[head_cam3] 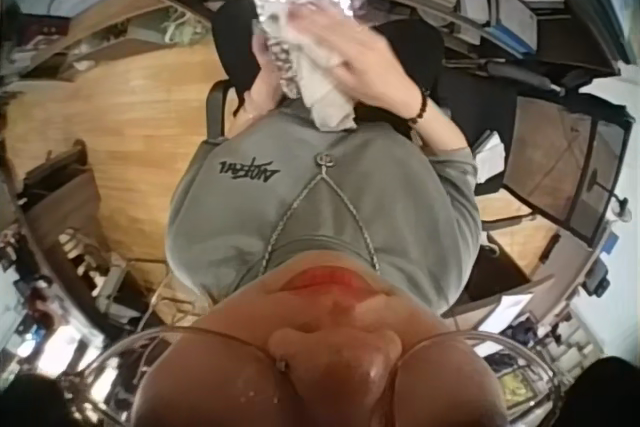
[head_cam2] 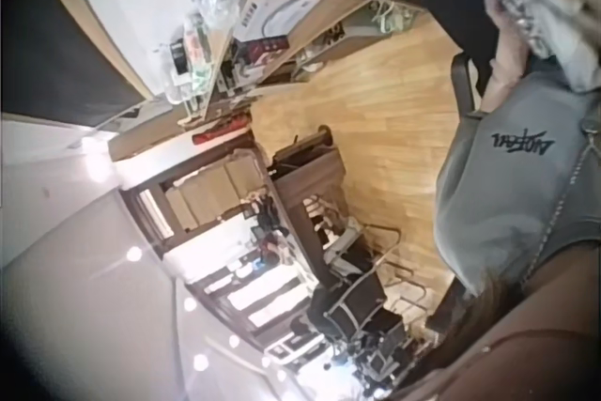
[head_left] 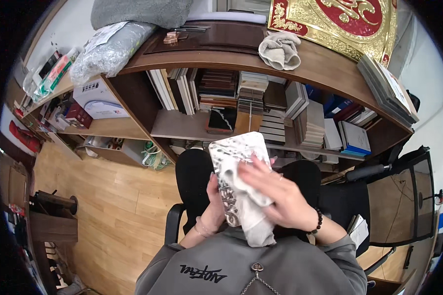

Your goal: The person is cleaning and wiping flat rectangular objects using a white cloth at a workstation.

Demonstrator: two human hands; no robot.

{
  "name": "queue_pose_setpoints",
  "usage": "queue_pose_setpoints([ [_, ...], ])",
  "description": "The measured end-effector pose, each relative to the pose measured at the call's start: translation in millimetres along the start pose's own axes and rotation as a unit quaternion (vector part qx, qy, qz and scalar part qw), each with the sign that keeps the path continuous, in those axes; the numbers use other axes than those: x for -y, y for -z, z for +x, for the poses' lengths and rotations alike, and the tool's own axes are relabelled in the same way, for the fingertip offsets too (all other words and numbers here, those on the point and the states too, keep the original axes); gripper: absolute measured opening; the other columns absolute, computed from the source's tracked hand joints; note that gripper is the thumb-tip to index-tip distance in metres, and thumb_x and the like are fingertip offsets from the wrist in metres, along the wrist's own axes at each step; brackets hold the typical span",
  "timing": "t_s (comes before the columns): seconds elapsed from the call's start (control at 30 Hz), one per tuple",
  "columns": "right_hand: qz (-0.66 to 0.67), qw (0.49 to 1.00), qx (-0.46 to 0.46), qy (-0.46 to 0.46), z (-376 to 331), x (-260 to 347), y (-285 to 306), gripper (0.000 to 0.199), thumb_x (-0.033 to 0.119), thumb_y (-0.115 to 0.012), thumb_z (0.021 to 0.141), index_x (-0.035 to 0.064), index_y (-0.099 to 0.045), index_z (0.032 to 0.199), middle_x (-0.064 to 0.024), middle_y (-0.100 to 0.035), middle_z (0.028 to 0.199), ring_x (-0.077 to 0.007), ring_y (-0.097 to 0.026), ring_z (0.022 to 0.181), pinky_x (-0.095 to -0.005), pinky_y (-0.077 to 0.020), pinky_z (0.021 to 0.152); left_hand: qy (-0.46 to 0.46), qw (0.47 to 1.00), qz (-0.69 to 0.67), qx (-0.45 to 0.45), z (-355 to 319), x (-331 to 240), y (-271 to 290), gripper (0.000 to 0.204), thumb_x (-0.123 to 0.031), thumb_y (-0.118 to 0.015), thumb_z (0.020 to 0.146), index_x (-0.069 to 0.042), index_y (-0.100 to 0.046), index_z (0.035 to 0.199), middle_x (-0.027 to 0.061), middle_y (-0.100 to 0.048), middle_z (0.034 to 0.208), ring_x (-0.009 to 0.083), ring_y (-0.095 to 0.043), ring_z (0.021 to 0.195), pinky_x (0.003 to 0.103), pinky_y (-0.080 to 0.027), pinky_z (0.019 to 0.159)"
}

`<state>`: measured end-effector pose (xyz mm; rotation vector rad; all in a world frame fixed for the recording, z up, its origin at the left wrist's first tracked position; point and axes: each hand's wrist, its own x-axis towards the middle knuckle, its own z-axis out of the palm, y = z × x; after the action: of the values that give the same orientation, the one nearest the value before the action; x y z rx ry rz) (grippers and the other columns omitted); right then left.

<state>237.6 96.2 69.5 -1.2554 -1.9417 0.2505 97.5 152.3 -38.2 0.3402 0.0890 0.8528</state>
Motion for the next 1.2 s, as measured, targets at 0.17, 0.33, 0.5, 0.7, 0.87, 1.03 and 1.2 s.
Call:
queue_pose_setpoints([
  [0.17,-0.073,0.930,-0.359,-0.041,52,-30,102,0.040,-0.010,-0.044,0.080,-0.0006,-0.053,0.118,-0.0139,-0.057,0.116,-0.0196,-0.053,0.109,-0.0286,-0.0402,0.091,0.059,0.972,-0.156,0.167,12,-19,-6,0.089,-0.065,-0.048,0.074,-0.012,-0.020,0.140,0.0181,-0.028,0.138,0.0395,-0.038,0.120,0.056,-0.025,0.102],
  [0.33,-0.342,0.849,-0.402,0.007,112,-113,194,0.027,0.007,-0.046,0.086,0.0014,-0.058,0.109,-0.0158,-0.062,0.093,-0.0238,-0.061,0.077,-0.0297,-0.0456,0.069,0.059,0.959,-0.213,0.177,10,-24,0,0.101,-0.072,-0.051,0.067,-0.015,-0.014,0.142,0.0207,-0.026,0.138,0.0460,-0.038,0.116,0.070,-0.026,0.091],
  [0.5,-0.497,0.827,-0.211,-0.157,168,-171,142,0.038,0.030,-0.054,0.083,-0.0019,-0.057,0.105,-0.0235,-0.060,0.097,-0.0318,-0.060,0.088,-0.0344,-0.0457,0.081,0.019,0.988,-0.100,0.118,-3,-34,-22,0.101,-0.073,-0.050,0.068,-0.016,-0.012,0.142,0.0239,-0.023,0.139,0.0463,-0.036,0.118,0.068,-0.029,0.092],
  [0.7,-0.254,0.915,-0.256,-0.179,215,-177,69,0.054,0.036,-0.062,0.075,-0.0035,-0.052,0.110,-0.0284,-0.057,0.102,-0.0396,-0.055,0.098,-0.0381,-0.0430,0.087,0.008,0.994,-0.083,0.065,-13,-31,-16,0.087,-0.064,-0.042,0.079,-0.008,-0.015,0.140,0.0220,-0.026,0.139,0.0434,-0.035,0.121,0.056,-0.029,0.099],
  [0.87,-0.210,0.926,-0.235,-0.207,179,-175,97,0.051,0.024,-0.062,0.074,-0.0032,-0.049,0.115,-0.0224,-0.058,0.107,-0.0302,-0.057,0.096,-0.0334,-0.0442,0.084,0.048,0.987,-0.097,0.121,-11,-37,-35,0.074,-0.055,-0.037,0.087,-0.005,-0.019,0.139,0.0188,-0.033,0.137,0.0349,-0.040,0.121,0.047,-0.031,0.102],
  [1.03,0.103,0.967,-0.231,-0.012,104,-45,51,0.046,-0.003,-0.048,0.072,-0.0010,-0.052,0.117,-0.0112,-0.055,0.114,-0.0164,-0.054,0.100,-0.0287,-0.0442,0.086,0.010,0.994,-0.077,0.076,-9,-40,-21,0.071,-0.053,-0.037,0.087,-0.006,-0.021,0.138,0.0169,-0.034,0.137,0.0317,-0.041,0.121,0.045,-0.033,0.101],
  [1.2,-0.063,0.990,0.058,0.110,61,-1,7,0.060,0.004,-0.047,0.059,0.0003,-0.052,0.118,-0.0164,-0.048,0.126,-0.0342,-0.046,0.117,-0.0407,-0.0359,0.100,-0.027,0.998,-0.027,0.053,-9,-31,-19,0.067,-0.049,-0.036,0.088,-0.006,-0.022,0.138,0.0157,-0.035,0.137,0.0309,-0.042,0.120,0.044,-0.034,0.101],
])
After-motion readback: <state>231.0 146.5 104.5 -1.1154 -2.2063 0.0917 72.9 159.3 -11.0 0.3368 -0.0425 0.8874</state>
